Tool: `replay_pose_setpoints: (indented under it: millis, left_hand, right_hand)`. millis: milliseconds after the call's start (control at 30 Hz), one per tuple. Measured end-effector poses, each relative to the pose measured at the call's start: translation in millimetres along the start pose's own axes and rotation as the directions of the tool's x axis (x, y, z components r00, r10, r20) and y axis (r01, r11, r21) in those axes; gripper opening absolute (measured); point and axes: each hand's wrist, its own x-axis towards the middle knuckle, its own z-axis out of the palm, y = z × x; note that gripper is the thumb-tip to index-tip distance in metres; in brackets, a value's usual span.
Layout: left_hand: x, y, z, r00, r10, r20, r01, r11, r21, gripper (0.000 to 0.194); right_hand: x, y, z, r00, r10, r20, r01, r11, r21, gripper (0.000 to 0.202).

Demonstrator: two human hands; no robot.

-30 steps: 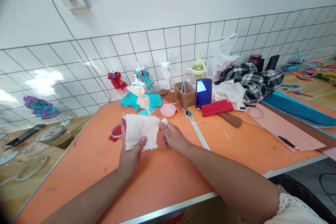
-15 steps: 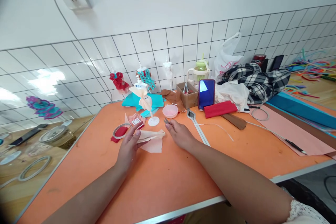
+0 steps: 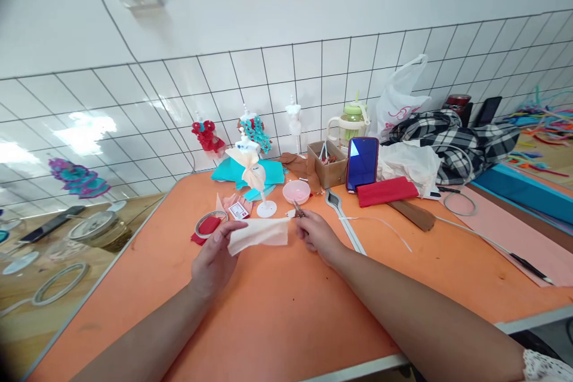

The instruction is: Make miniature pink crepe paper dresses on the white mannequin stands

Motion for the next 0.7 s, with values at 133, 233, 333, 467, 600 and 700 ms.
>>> replay_pose_setpoints:
  millis: [133, 233, 333, 467, 600, 700]
  left_hand:
    - [-6.0, -0.8, 3.3, 0.998, 0.017, 0.052, -0.033, 0.949, 0.315, 0.027]
    - [-7.9, -4.6, 6.6, 0.980, -0.095, 0.177, 0.005, 0.892, 0.452, 0.024]
    - [-4.0, -12.2, 5.9, 0.947, -0.230, 0.225, 0.157, 0.941, 0.299, 0.037]
    - [3.5, -15.0, 1.3, 0.770, -0.546, 0.330, 0.571, 0.821, 0.026, 0.054]
    - [-0.3, -5.8, 5.0, 0.743, -0.503, 0.441, 0.527, 0.846, 0.077, 0.063]
    - [-5.8, -4.6, 14.1, 0.818, -0.446, 0.363, 0.416, 0.895, 0.161, 0.059]
  right_hand:
    - [-3.8, -4.3, 0.0, 0.999, -0.012, 0.039, 0.004, 0.982, 0.191, 0.030]
    - [-5.0, -3.8, 0.2, 0.998, -0.044, 0.035, 0.041, 0.996, 0.084, 0.033]
    - [-5.1, -3.3, -0.5, 0.994, -0.109, -0.001, 0.109, 0.990, 0.088, 0.038]
    - [-9.7, -5.8, -0.4, 0.986, -0.164, 0.024, 0.160, 0.978, 0.132, 0.045]
    - [-16.4, -3.6, 6.3, 0.980, -0.190, 0.056, 0.190, 0.982, -0.003, 0.048]
    - [-18.4, -0.2, 13.6, 0.962, -0.261, 0.085, 0.270, 0.954, -0.127, 0.046]
